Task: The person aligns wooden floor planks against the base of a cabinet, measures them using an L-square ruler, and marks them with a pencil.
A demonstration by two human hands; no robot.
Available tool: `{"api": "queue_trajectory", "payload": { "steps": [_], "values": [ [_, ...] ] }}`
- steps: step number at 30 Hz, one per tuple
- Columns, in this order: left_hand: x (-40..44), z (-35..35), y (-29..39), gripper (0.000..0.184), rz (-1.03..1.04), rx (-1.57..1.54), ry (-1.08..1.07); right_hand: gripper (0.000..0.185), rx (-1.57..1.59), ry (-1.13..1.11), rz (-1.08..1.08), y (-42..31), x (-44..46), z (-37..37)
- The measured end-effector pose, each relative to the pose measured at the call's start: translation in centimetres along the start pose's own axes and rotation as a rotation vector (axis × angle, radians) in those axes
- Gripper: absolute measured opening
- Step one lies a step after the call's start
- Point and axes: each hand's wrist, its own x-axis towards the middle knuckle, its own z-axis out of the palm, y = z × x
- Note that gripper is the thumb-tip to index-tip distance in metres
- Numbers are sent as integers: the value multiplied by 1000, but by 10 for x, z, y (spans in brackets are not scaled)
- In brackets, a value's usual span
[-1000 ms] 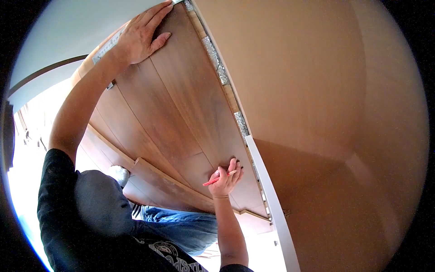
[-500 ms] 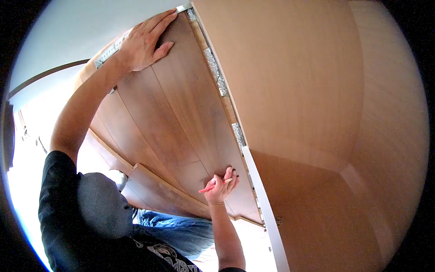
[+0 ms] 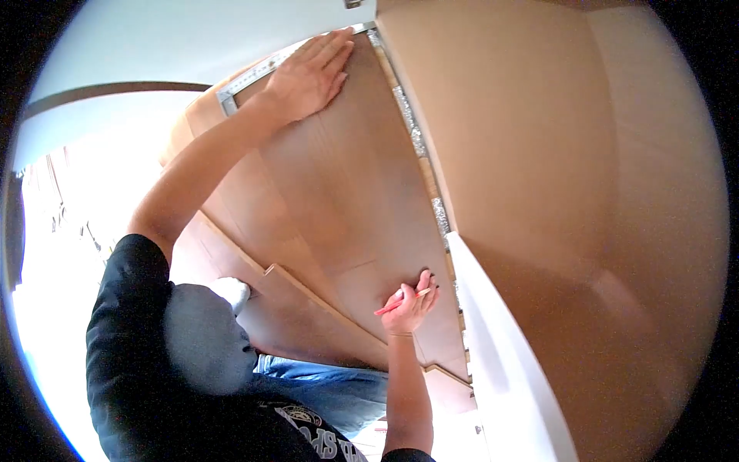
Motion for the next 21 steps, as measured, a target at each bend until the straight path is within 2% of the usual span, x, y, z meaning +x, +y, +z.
{"api": "queue_trajectory", "payload": {
  "steps": [2,4,6,8,9,10,11,12,13,14,15,17,18,19,20,21],
  "values": [
    [-11,-26,9,56,195,282,-23,18,-4,21,-16,-2,3,-1],
    [-36,-64,14,54,224,208,55,17,-11,16,-12,-5,5,-5],
    [-77,-115,7,47,109,-273,23,17,6,2,-13,-9,9,-9],
    [-131,-163,-15,39,-147,-439,134,15,1,38,-14,-13,13,-8],
    [-155,-165,-47,26,-61,-474,336,16,0,19,6,-15,13,-9],
    [-184,-183,-66,16,-334,-723,404,16,-5,-1,26,-16,12,-12],
    [-204,-208,-89,9,-487,-658,442,16,0,28,3,-15,12,-11],
    [-213,-240,-104,11,-627,-632,570,16,-10,44,-2,-17,14,-11],
    [-218,-264,-130,13,-615,-585,731,16,7,52,1,-21,16,-13],
    [-214,-286,-147,24,-595,-708,852,17,27,65,3,-25,14,-16],
    [-206,-304,-152,28,-559,-768,897,16,12,82,7,-23,14,-11],
    [-197,-308,-182,39,-481,-927,766,20,-16,69,35,-21,11,-7],
    [-201,-284,-198,46,-442,-1019,587,24,-32,39,58,-22,12,-8],
    [-194,-280,-177,49,-527,-882,642,24,-44,70,42,-25,19,-9],
    [-185,-282,-145,53,-624,-751,690,27,-9,3,95,-30,22,-11],
    [-190,-293,-124,53,-630,-767,708,31,22,-80,153,-37,18,-18]
  ]
}}
